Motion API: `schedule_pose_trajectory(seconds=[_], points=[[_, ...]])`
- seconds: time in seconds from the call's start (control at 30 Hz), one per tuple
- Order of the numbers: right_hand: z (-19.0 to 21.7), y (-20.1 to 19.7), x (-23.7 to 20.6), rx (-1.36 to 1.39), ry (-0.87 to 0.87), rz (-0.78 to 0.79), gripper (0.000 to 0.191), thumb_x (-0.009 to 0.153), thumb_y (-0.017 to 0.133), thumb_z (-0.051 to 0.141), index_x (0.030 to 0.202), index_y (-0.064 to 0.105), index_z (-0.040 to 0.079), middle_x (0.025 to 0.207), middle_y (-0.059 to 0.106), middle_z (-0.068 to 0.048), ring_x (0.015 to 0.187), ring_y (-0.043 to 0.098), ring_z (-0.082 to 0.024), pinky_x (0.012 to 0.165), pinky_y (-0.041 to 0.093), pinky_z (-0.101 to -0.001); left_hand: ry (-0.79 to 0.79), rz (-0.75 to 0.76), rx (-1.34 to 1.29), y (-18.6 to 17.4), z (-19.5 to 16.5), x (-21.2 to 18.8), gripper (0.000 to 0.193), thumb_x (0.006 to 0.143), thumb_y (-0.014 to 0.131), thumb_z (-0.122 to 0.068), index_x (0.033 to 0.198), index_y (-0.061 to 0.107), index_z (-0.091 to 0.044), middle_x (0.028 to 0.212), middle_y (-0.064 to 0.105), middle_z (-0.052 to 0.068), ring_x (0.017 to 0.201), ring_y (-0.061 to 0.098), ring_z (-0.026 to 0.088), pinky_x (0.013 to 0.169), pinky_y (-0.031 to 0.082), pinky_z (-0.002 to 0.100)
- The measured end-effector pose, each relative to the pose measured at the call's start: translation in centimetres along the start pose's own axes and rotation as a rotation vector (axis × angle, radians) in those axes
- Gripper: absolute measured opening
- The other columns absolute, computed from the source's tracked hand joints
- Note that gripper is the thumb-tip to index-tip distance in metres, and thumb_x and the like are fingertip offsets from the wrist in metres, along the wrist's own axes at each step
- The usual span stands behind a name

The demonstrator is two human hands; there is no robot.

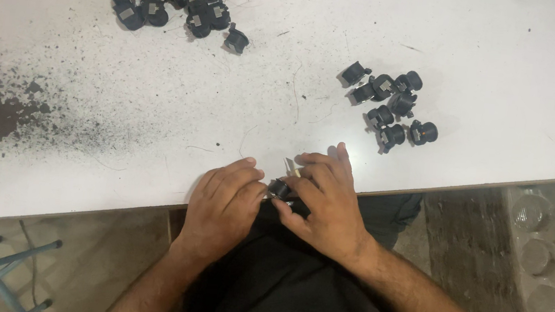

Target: The person sits at a white worktable covered with piles of small black plastic components and uses a small hand tool to work on one component at a time, manipulating its parts and setting finished pieces in a pile. At one point the person gathers scattered components into a larger pile on the table before resuming the piece-by-piece work.

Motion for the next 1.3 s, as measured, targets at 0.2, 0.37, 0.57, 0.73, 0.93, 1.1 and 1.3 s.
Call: schedule_pose_trajectory(seconds=[0.2,0.37,0.57,0.73,0.93,1.1,1.3], points=[[0.1,0.2,-0.2,-0.017,-0.035,0.014,0.038,0.077,0.087,0.023,0.107,0.069,0.007,0.110,0.059,-0.007,0.128,0.054,-0.030,0.119,0.024,-0.0716,-0.023,0.116,-0.055,0.5,-0.3,0.2,0.007,0.094,0.069,-0.007,0.100,0.066,-0.005,0.119,0.061,0.007,0.132,0.059,0.027,0.104,0.051,0.043],[-0.4,0.2,-0.6,-0.014,-0.014,0.000,0.037,0.079,0.087,0.024,0.106,0.069,0.008,0.108,0.058,-0.007,0.126,0.054,-0.028,0.119,0.025,-0.0718,-0.078,0.107,-0.054,0.5,0.4,-0.7,0.010,0.095,0.071,-0.011,0.100,0.065,-0.005,0.121,0.059,0.007,0.131,0.059,0.027,0.103,0.051,0.042],[-0.2,0.3,-0.5,0.006,-0.016,0.021,0.038,0.077,0.087,0.024,0.107,0.069,0.007,0.110,0.058,-0.007,0.128,0.053,-0.029,0.120,0.024,-0.0722,-0.013,0.126,-0.014,0.9,-0.5,-0.3,0.010,0.094,0.071,-0.012,0.100,0.065,-0.006,0.116,0.061,0.007,0.130,0.059,0.027,0.102,0.051,0.041],[0.3,0.3,-0.1,0.006,-0.065,0.089,0.040,0.077,0.086,0.022,0.109,0.069,0.005,0.114,0.059,-0.010,0.130,0.052,-0.031,0.119,0.022,-0.0725,-0.125,0.125,-0.100,-0.2,-0.5,0.8,0.008,0.092,0.070,-0.008,0.097,0.064,-0.005,0.111,0.063,0.007,0.115,0.064,0.027,0.091,0.053,0.041],[0.7,0.7,-0.4,-0.017,-0.045,0.069,0.037,0.077,0.087,0.023,0.108,0.070,0.009,0.110,0.059,-0.005,0.129,0.053,-0.028,0.121,0.022,-0.0703,-0.452,0.216,-0.385,-0.8,1.4,0.0,0.008,0.090,0.071,-0.008,0.094,0.065,-0.004,0.102,0.066,0.008,0.087,0.067,0.023,0.074,0.056,0.036],[0.6,0.8,-0.7,-0.023,-0.038,0.063,0.042,0.076,0.086,0.021,0.114,0.072,0.009,0.109,0.059,-0.007,0.126,0.055,-0.032,0.121,0.023,-0.0654,-0.523,0.260,-0.464,-0.5,1.9,-0.9,0.009,0.092,0.071,-0.009,0.096,0.065,-0.004,0.091,0.070,0.008,0.082,0.070,0.022,0.071,0.056,0.035],[2.1,-0.3,-3.9,0.118,-0.144,-0.304,0.023,0.086,0.078,0.009,0.106,0.068,0.011,0.097,0.065,-0.007,0.111,0.069,-0.029,0.126,0.032,-0.0598,-0.607,0.225,-0.588,0.7,2.4,-2.3,0.010,0.094,0.070,-0.011,0.099,0.065,-0.005,0.089,0.070,0.006,0.081,0.072,0.020,0.069,0.057,0.033]])
Point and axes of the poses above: each hand's wrist, its own x-axis towards the middle knuckle, its own y-axis out of the palm, z = x × y, the point moved 7 cm from there along x, towards the middle knuckle
